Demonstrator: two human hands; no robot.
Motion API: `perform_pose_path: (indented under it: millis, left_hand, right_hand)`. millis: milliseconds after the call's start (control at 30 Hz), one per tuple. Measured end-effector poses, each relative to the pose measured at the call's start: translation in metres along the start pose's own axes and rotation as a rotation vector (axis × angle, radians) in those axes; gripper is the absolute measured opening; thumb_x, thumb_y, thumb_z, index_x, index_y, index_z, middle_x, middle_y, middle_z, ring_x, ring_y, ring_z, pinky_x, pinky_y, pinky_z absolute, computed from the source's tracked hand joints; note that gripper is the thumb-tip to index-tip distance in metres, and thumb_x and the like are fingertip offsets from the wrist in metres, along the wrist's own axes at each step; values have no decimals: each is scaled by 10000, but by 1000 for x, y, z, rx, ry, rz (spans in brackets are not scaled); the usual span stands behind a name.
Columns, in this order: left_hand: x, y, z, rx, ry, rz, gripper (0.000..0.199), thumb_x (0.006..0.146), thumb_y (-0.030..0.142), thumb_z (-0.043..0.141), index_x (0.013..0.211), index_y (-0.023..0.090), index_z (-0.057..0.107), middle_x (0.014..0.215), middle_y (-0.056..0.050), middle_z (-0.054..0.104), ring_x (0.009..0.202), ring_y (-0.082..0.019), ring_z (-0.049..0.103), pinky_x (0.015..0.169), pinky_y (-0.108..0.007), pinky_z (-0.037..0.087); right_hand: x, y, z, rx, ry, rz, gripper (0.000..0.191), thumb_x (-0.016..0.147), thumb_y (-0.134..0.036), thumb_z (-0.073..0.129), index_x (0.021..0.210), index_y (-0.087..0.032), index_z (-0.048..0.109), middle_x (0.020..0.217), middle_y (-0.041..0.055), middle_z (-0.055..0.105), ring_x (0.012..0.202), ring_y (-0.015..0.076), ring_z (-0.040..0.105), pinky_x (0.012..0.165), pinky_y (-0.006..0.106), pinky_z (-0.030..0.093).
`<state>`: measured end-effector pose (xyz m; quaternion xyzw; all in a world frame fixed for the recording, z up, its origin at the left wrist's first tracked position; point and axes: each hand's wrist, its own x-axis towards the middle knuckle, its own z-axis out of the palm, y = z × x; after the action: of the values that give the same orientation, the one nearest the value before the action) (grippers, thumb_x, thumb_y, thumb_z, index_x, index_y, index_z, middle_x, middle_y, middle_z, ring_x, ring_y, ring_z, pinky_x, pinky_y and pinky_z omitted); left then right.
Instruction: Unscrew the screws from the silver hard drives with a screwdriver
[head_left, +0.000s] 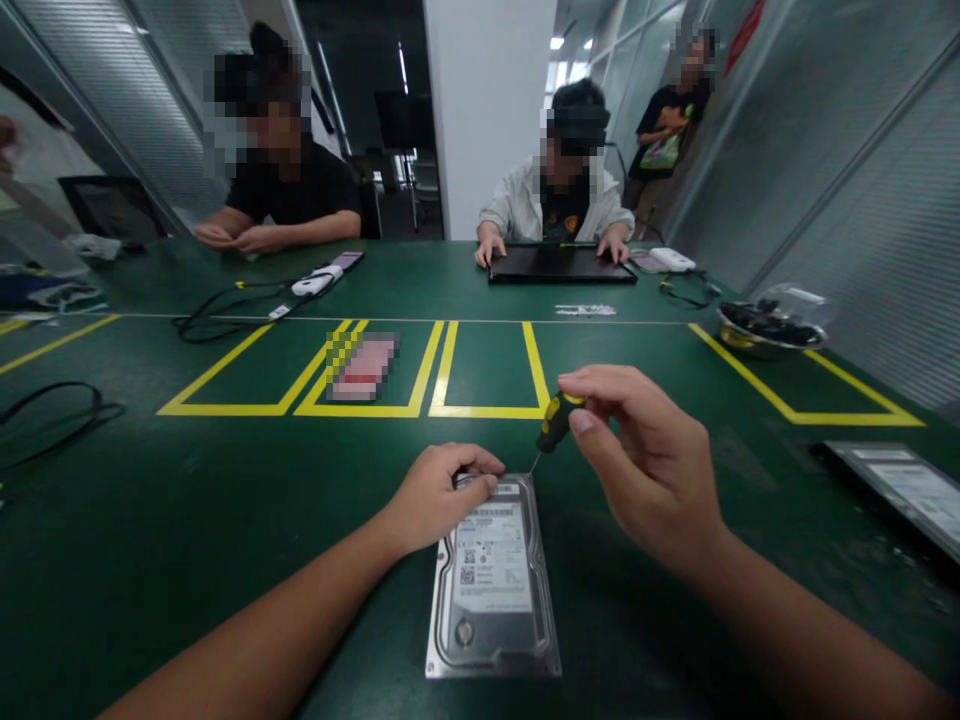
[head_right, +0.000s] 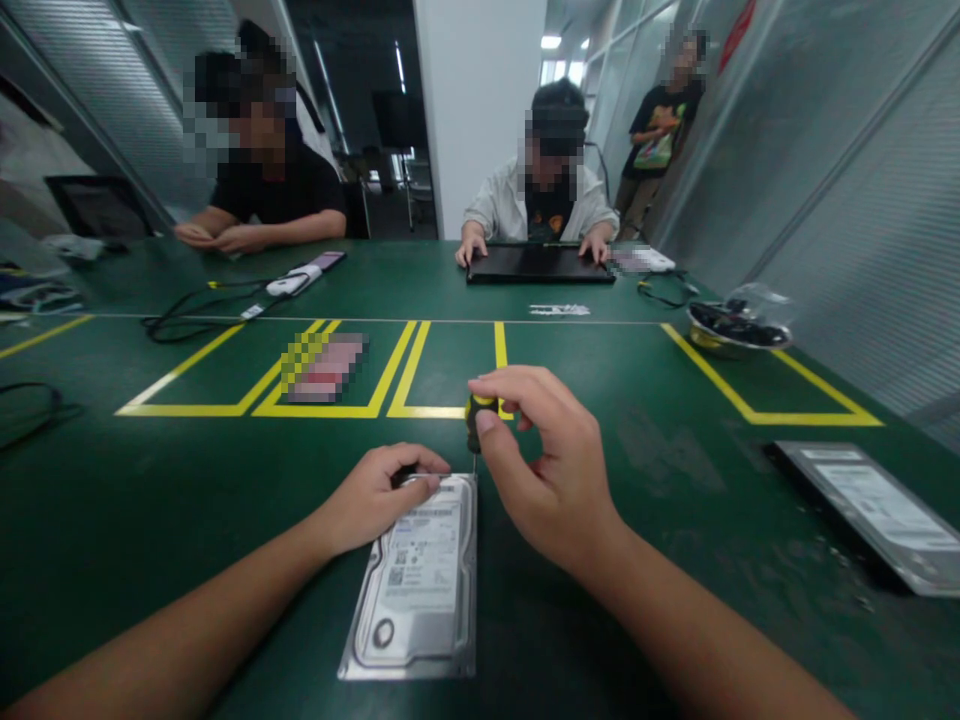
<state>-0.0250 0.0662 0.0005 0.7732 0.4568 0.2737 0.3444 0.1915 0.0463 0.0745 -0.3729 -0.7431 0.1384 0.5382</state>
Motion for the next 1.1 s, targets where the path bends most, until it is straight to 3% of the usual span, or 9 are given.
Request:
perform_pose_path:
  millis: [133, 367, 567, 800, 1100]
  left_hand:
    - [0, 0, 0, 6, 3, 0, 198, 860, 227, 584, 996, 188, 723, 938, -30, 730, 864, -184, 662, 790, -307, 481]
    - [-1, 0, 0, -4, -4, -5, 194, 865, 226, 589, 1003, 190, 721, 955, -27, 733, 879, -185, 664, 799, -302, 485]
    - [-1, -1, 0, -23, 2, 0, 196, 872, 230, 590, 1010, 187, 722, 955, -27, 732, 869, -179, 666, 804, -293, 490]
    - [-1, -3, 1, -31, -5, -1, 199, 870, 231, 588, 1011, 183, 720, 960, -35, 733, 876, -184, 667, 809, -302, 493]
    - [-1, -4, 1, -34, -8, -6, 205, 867, 226, 580, 1012, 182, 718, 970, -37, 732, 888, -189, 660, 818, -308, 491]
  right_hand:
    - [-1, 0, 0, 1, 7, -1, 247, 900, -124, 551, 1088, -241, 659, 1092, 43, 680, 1052, 209, 604, 846, 408, 481]
    - [-2, 1, 1, -8, 20, 8, 209, 862, -136, 612, 1044, -235, 644, 986, 33, 631, 864, 170, 574, 700, 351, 459]
    - [-2, 1, 1, -3, 5, 10, 205, 834, -136, 665, 1014, -230, 637, 937, 19, 595, 830, 158, 557, 681, 343, 447]
    - [-2, -4, -1, -23, 0, -2, 194, 872, -150, 632, 1042, -238, 663, 1062, 37, 690, 1015, 198, 622, 774, 372, 480]
    - [-3, -3, -1, -35, 15, 55, 224, 909, -171, 565, 1088, -250, 676, 1056, 39, 715, 957, 199, 656, 772, 392, 519]
